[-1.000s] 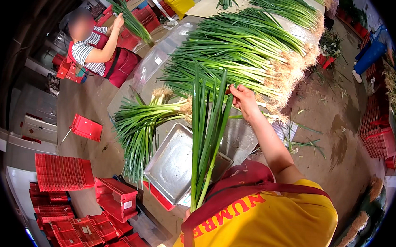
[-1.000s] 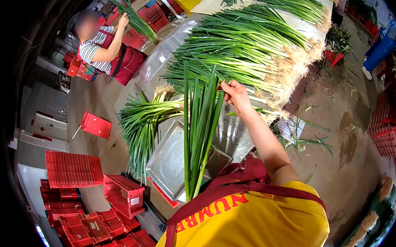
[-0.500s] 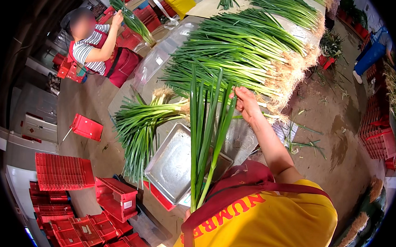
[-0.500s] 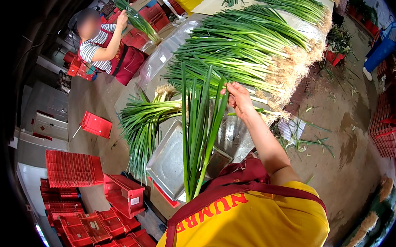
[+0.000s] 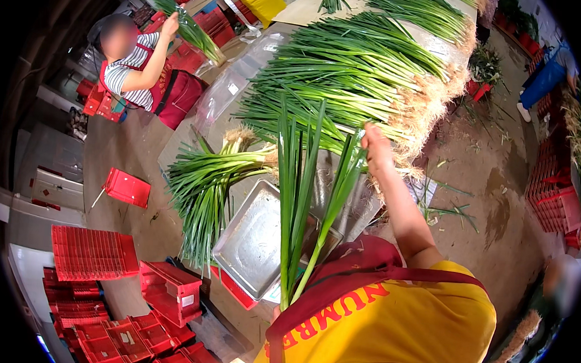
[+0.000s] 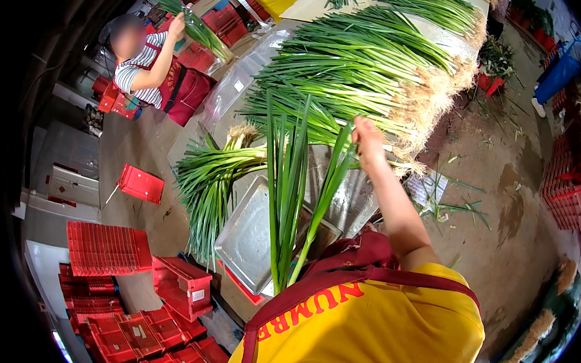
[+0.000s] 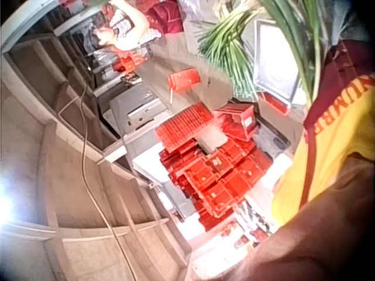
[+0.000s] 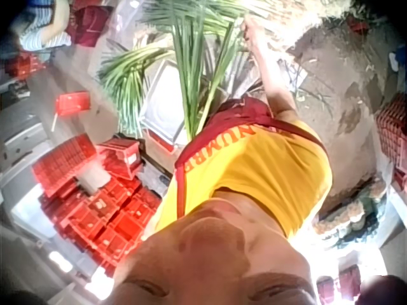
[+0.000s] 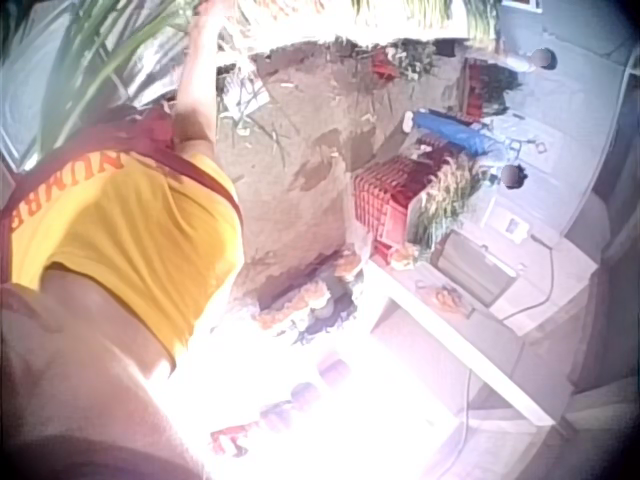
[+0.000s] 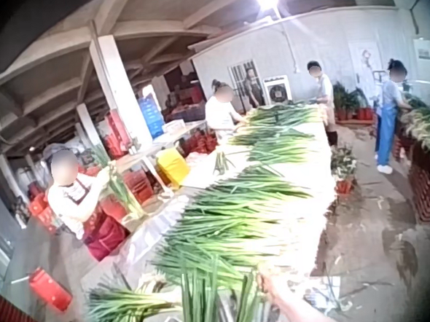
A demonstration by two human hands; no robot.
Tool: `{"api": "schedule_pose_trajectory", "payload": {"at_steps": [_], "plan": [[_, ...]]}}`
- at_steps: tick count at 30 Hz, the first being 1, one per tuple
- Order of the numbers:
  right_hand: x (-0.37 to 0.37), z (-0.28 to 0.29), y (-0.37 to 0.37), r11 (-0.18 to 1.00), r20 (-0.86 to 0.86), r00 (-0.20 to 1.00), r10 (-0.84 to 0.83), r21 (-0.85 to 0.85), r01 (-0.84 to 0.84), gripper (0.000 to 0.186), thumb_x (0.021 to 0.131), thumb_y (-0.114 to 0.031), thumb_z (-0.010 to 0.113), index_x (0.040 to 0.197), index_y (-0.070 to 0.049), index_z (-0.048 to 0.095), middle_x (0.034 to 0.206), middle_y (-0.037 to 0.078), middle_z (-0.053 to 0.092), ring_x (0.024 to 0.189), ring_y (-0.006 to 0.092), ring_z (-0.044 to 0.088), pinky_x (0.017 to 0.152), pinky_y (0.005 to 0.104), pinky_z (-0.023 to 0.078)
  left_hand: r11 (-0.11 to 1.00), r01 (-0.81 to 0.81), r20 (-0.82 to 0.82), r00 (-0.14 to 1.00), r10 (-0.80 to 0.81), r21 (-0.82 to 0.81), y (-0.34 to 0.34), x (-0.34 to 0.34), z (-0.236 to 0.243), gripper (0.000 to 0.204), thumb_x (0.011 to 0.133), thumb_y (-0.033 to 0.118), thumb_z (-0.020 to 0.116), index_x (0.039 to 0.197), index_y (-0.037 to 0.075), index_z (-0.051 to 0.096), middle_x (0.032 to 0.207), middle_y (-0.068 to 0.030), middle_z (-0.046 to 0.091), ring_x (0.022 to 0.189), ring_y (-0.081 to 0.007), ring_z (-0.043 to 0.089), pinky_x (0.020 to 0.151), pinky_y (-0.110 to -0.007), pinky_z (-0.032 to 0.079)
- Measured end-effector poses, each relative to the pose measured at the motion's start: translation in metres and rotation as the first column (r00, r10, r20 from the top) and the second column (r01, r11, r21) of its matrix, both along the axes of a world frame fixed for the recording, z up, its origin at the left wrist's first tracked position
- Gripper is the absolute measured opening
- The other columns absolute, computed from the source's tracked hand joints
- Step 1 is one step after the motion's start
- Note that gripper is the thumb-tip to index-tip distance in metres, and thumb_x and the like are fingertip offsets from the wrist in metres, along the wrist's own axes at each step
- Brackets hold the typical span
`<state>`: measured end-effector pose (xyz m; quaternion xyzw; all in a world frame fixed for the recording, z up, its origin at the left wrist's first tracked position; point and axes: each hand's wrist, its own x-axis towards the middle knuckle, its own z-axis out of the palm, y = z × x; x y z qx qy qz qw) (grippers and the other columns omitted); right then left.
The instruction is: The person repeatedly picks up bundles of green onions, places them on a digital scale to weigh them, and then sets them aside. The process is repeated continuously throughout the clip.
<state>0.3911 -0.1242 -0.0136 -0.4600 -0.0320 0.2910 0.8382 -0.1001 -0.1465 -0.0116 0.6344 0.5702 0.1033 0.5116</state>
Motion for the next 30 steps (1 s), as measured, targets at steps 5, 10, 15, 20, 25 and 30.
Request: {"api": "schedule_pose_trajectory", "payload": {"at_steps": [5,10,15,20,25,30], "plan": [[0.067,-0.010,-0.078,0.735,-0.519,0.815,-0.258,0.441,0.514,0.075,0.089,-0.054,0.037,0.141,-0.021,-0.007,0.129,0.027,0.035,0.094,0.0320,0.053,0.070,0.0392,0.049,1.000,-0.006,0.029,1.000,0.006,-0.003,0.005,0.001,0.001,0.032,0.076,0.002,0.064,0.103,0.004,0.046,0.076,-0.0044,0.053,0.070,-0.0115,0.052,0.062,-0.026,0.044],[0.065,-0.073,-0.121,0.834,-0.478,0.783,-0.398,0.168,0.526,0.079,0.083,-0.048,0.054,0.138,-0.006,0.014,0.116,0.020,0.044,0.087,0.0338,0.055,0.072,0.0413,0.048,0.994,-0.111,0.129,0.985,0.113,-0.024,0.011,0.008,0.007,0.032,0.076,0.002,0.064,0.103,0.004,0.046,0.076,-0.0041,0.053,0.070,-0.0111,0.052,0.061,-0.026,0.044],[0.092,-0.102,-0.220,0.715,-0.382,0.684,-0.621,0.083,0.695,0.037,0.084,-0.033,0.054,0.107,-0.005,0.048,0.097,0.010,0.054,0.080,0.0244,0.055,0.070,0.0371,0.046,0.992,-0.045,0.239,0.971,0.017,0.114,0.044,0.014,0.004,0.032,0.075,-0.002,0.063,0.101,0.002,0.045,0.075,-0.0019,0.050,0.067,-0.0094,0.050,0.059,-0.025,0.043],[0.095,-0.095,-0.251,0.724,-0.261,0.687,-0.678,-0.074,0.686,0.020,0.086,-0.022,0.053,0.100,-0.007,0.053,0.089,0.006,0.057,0.075,0.0186,0.054,0.065,0.0296,0.045,0.984,-0.027,0.284,0.958,-0.024,0.174,0.077,0.046,0.009,0.032,0.076,0.000,0.063,0.102,0.001,0.044,0.076,-0.0022,0.050,0.062,-0.0086,0.047,0.055,-0.022,0.042],[0.084,-0.105,-0.233,0.791,-0.317,0.738,-0.596,-0.074,0.607,0.019,0.086,-0.018,0.053,0.101,-0.008,0.054,0.078,0.003,0.058,0.067,0.0146,0.054,0.059,0.0255,0.044,0.977,-0.085,0.537,0.843,-0.035,0.197,0.114,0.160,0.023,0.031,0.079,0.008,0.063,0.102,0.004,0.043,0.074,-0.0040,0.050,0.054,-0.0097,0.048,0.047,-0.024,0.043],[0.085,-0.099,-0.180,0.893,-0.246,0.859,-0.449,-0.096,0.439,0.014,0.086,-0.016,0.053,0.096,-0.007,0.057,0.075,0.003,0.060,0.057,0.0133,0.055,0.050,0.0238,0.044,0.995,-0.089,0.700,0.713,0.032,0.045,0.142,0.261,0.027,0.028,0.080,0.009,0.062,0.099,0.004,0.042,0.073,-0.0056,0.051,0.055,-0.0119,0.050,0.048,-0.026,0.044]]}}
